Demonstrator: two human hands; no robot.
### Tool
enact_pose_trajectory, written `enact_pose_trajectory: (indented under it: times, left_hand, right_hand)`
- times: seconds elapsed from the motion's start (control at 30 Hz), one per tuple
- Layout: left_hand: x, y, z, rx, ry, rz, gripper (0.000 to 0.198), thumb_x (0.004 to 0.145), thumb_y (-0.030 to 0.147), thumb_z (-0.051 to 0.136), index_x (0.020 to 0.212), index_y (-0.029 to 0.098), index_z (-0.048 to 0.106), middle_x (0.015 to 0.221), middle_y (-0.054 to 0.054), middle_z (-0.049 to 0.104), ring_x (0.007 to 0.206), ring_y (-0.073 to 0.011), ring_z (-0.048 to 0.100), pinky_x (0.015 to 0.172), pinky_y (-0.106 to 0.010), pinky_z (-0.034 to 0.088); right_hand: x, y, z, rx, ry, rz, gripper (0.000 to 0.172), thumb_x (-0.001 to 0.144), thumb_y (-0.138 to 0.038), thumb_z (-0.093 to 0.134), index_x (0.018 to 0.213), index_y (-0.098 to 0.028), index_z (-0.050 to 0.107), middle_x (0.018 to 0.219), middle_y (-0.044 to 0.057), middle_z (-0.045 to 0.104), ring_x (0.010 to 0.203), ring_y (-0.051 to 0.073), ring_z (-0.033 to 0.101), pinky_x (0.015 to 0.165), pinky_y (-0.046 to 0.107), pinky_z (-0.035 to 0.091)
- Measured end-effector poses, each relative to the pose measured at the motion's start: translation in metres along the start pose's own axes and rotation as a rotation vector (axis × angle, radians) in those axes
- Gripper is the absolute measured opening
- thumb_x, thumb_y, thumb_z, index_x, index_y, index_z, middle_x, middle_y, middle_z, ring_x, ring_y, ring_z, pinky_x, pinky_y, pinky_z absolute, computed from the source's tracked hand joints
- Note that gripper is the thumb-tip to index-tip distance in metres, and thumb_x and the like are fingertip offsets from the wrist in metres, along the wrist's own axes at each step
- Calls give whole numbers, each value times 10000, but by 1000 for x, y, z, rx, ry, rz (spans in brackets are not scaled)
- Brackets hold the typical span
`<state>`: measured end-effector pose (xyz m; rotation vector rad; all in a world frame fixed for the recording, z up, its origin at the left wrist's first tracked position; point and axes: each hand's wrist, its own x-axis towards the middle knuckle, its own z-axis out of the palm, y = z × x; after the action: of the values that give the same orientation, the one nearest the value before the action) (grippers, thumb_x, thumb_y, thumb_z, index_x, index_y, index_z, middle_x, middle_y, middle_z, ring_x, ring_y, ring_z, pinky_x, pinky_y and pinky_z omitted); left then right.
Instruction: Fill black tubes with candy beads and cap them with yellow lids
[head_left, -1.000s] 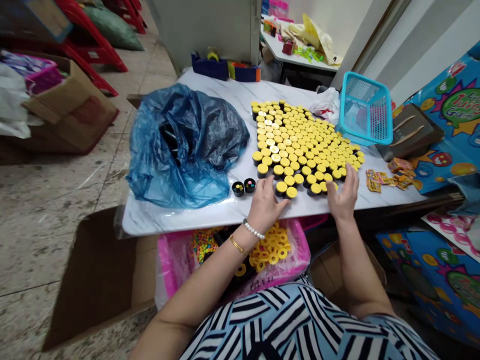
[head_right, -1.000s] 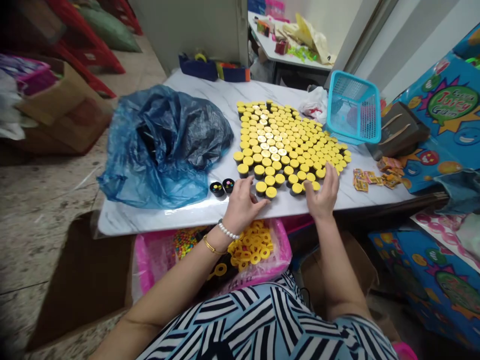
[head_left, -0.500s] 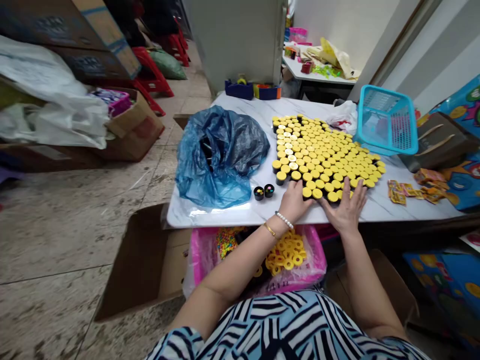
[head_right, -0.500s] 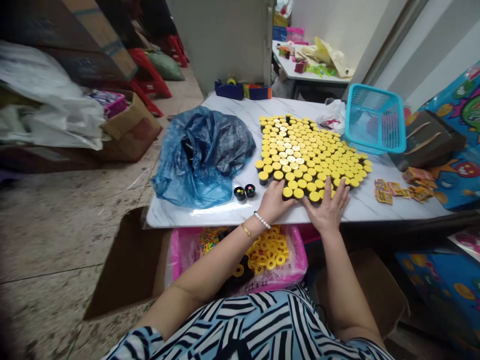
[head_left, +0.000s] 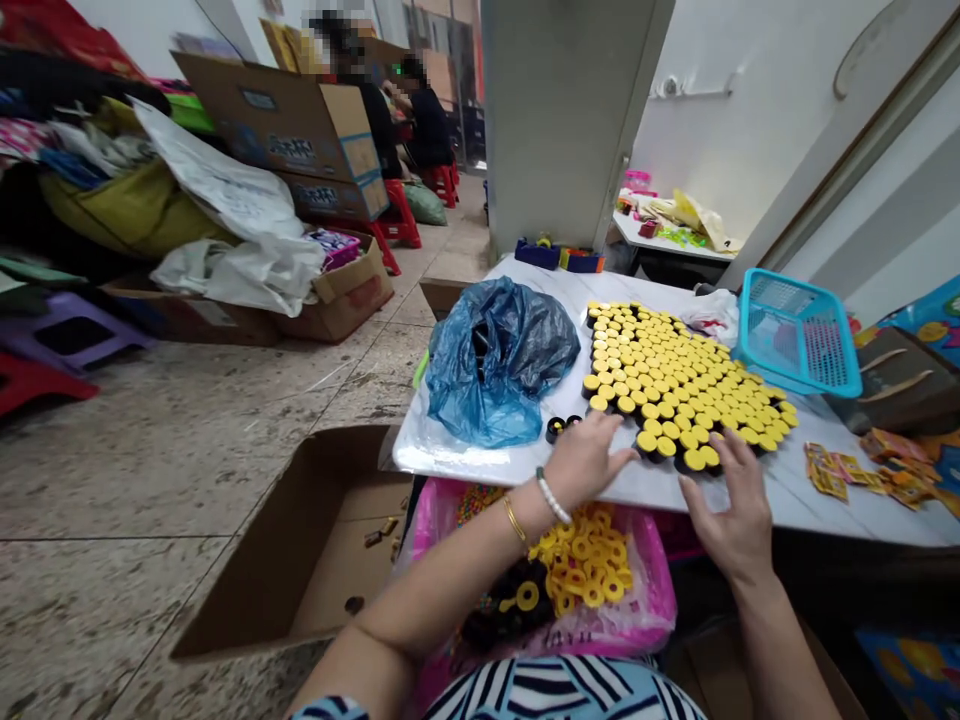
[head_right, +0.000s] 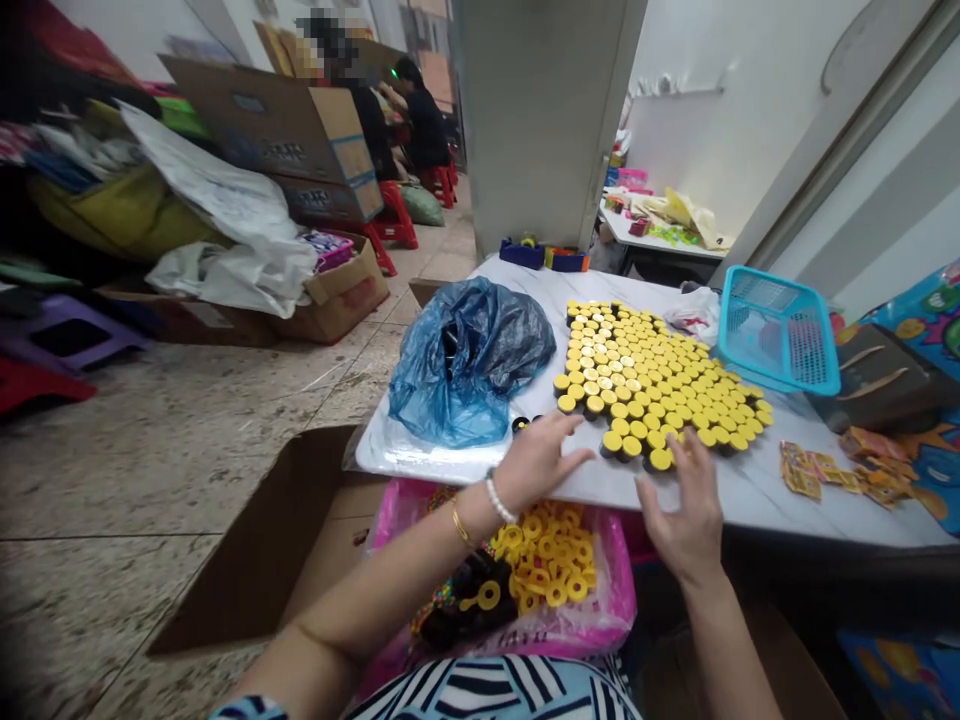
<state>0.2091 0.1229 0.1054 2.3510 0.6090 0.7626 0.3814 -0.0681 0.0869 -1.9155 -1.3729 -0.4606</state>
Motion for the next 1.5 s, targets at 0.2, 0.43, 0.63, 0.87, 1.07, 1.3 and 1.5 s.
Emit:
enact_pose_trajectory:
  times: [0.2,0.43,0.63,0.87,1.07,1.3,1.5]
  left_hand:
    - [82,-69,-68,95,-234,-231,429,805,351,848,1161,126,774,941,-95,790,895,-241,736,872,-311,550]
    - [119,-111,-34,-23,-547,-224,586,852,271,749,1414,144,645,773,-19,778,556,-148,675,525,-217,494]
    - [124,-113,-21,-92,-595,-176,223,853,159,615,1013,151,771,702,-5,747,544,-114,657,544,-179,490]
    - [128,-107,-17,-61,-525,-194,132,832,150,610,876,126,732,652,-20,715,553,-136,653,597,-211,507]
    - [136,-98,-14,-24,-476,-239,143,838,120,600,909,114,724,662,-11,706,566,-120,639,646,-205,511]
    - [70,-74,-58,122,-236,-134,277,929,223,585,1135,103,727,864,-47,759,737,-151,682,782,-252,517]
    - [-24,-71,-57,64,46,-175,718,873,573,720,1445,170,559,1152,-72,724,978,-206,670,914,-318,509]
  right_hand:
    - [12,-62,71,545,-347,20,365,1005,-242,520,1318,-285,702,1316,81,735,1227,249,701,1081,469,585]
    - [61,-44,138,683,-445,215,454,928,-160,449,1257,-228,755,1228,75,778,963,180,768,931,382,639]
    - [65,-42,142,724,-407,304,453,906,-171,446,1215,-217,774,1195,61,794,884,146,766,903,342,634]
    - [69,-40,152,726,-363,436,437,897,-173,450,1170,-228,787,1151,47,804,853,155,772,863,349,648]
    - [69,-39,156,696,-297,420,444,901,-175,465,1228,-221,761,1207,55,785,938,165,777,919,359,656]
    - [63,-42,140,641,-340,176,515,874,-121,481,1344,-180,681,1323,100,724,1165,182,727,1071,355,599]
    - [33,-66,110,459,-319,10,526,967,-216,513,1492,-199,542,1433,119,646,1305,241,646,1105,452,583]
